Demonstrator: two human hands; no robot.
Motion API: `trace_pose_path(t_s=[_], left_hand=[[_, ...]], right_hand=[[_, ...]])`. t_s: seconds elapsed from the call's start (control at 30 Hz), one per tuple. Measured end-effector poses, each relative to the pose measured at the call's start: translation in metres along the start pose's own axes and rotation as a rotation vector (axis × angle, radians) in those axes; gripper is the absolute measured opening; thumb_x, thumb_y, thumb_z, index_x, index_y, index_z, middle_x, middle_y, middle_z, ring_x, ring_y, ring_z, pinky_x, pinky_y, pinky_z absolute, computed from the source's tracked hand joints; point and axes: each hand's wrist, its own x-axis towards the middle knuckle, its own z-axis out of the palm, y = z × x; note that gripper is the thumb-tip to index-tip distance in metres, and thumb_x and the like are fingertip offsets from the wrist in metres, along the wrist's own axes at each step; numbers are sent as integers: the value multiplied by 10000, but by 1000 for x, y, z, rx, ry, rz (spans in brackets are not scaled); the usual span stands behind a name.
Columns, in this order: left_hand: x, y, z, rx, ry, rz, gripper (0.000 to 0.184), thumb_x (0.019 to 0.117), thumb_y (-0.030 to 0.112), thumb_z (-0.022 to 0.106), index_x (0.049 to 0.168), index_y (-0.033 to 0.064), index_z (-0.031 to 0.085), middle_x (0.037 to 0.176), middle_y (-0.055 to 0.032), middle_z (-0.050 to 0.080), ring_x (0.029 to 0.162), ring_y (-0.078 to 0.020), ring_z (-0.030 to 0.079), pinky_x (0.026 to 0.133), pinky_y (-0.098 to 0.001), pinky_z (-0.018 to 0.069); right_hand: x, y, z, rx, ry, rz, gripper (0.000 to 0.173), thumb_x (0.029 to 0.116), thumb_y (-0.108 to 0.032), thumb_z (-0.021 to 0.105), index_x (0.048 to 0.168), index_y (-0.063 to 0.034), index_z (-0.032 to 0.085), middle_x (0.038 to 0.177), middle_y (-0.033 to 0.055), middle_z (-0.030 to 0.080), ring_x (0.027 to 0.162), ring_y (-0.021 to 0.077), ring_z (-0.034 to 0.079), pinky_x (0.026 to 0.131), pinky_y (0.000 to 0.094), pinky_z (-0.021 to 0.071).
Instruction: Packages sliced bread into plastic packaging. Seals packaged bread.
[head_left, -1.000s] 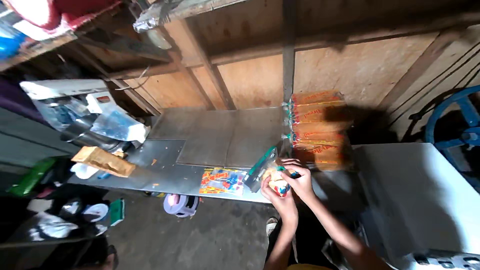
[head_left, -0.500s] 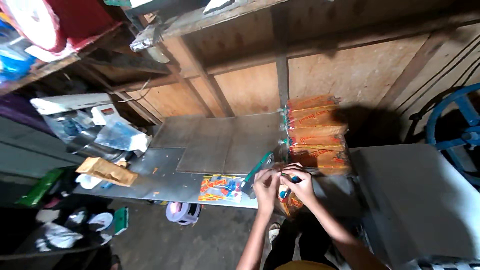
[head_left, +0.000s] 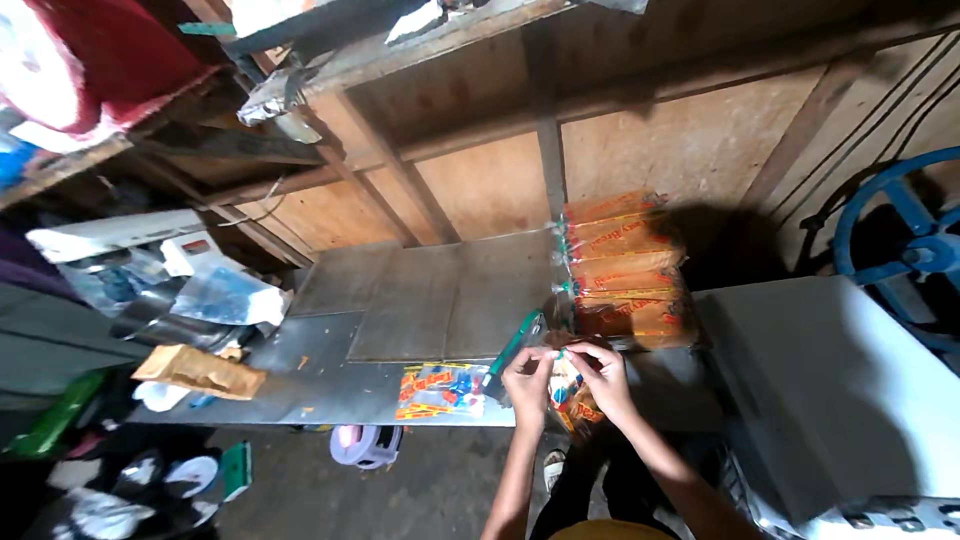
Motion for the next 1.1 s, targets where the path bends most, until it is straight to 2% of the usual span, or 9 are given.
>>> trace_pose_path(t_s=[0.23,0.33,0.4,0.6,0.67,0.73,0.87,1.0,1.1], left_hand=[[2,4,-7,-11,-116,-87,104,852,-48,710,956,-54,717,847,-18,736,741,-14,676,727,-203,581],[4,3,-9,1,-100,-85,93,848,-42,712,941,-52,713,854,-31,738,741,-27,679,717,-211,583],[5,1,-9,37,-72,-55,106,829,-33,714,933,-52,711,852,-40,734,740,-31,682,717,-212,587],[6,-2,1,44,-9,-19,58,826,8,719,866,-28,696,794,-18,707,695,-20,666,675,-199,580],[7,-3,-1,44,-18,-31,56,826,-1,717,867,-30,692,793,-19,709,700,-19,666,677,-198,578],[8,-2,-5,28,-43,-49,65,820,-29,711,880,-43,690,808,-24,715,720,-14,669,695,-194,577],[10,0,-7,-10,-69,-87,78,819,-49,713,894,-43,694,802,-16,720,709,-11,668,687,-192,575],[13,7,-9,-57,-111,-179,21,878,-29,688,893,-25,703,769,13,708,699,-11,658,682,-195,565],[12,8,-7,-69,-81,-163,22,889,-31,668,879,-23,687,743,22,686,671,0,638,654,-183,551]], right_hand=[[4,-7,-2,31,-1,101,138,913,-4,611,939,44,738,891,-5,740,831,-68,649,800,126,535],[4,-7,-2,-42,-48,55,157,916,-25,614,959,30,754,936,16,752,901,-40,665,887,149,531],[2,-7,-2,-142,-77,-3,177,918,-91,628,969,-1,772,967,34,751,987,39,655,974,234,488],[0,-7,8,-356,64,-154,152,900,-116,678,915,-27,799,941,59,767,989,147,680,964,273,503],[-2,-10,8,-282,48,-80,194,944,-105,620,954,-10,789,963,47,760,996,84,665,967,243,494],[1,-17,8,-115,31,116,171,956,-52,607,953,27,759,923,12,749,903,-45,658,885,152,523],[13,-20,2,-4,-40,287,83,859,4,706,926,5,757,909,-2,751,858,-28,671,829,168,548],[15,-19,1,-61,-36,250,76,845,-7,733,912,-11,769,893,-3,761,826,-36,675,792,153,552],[6,-18,8,-197,22,79,116,826,-70,756,925,-22,790,927,24,775,906,1,696,888,186,546]])
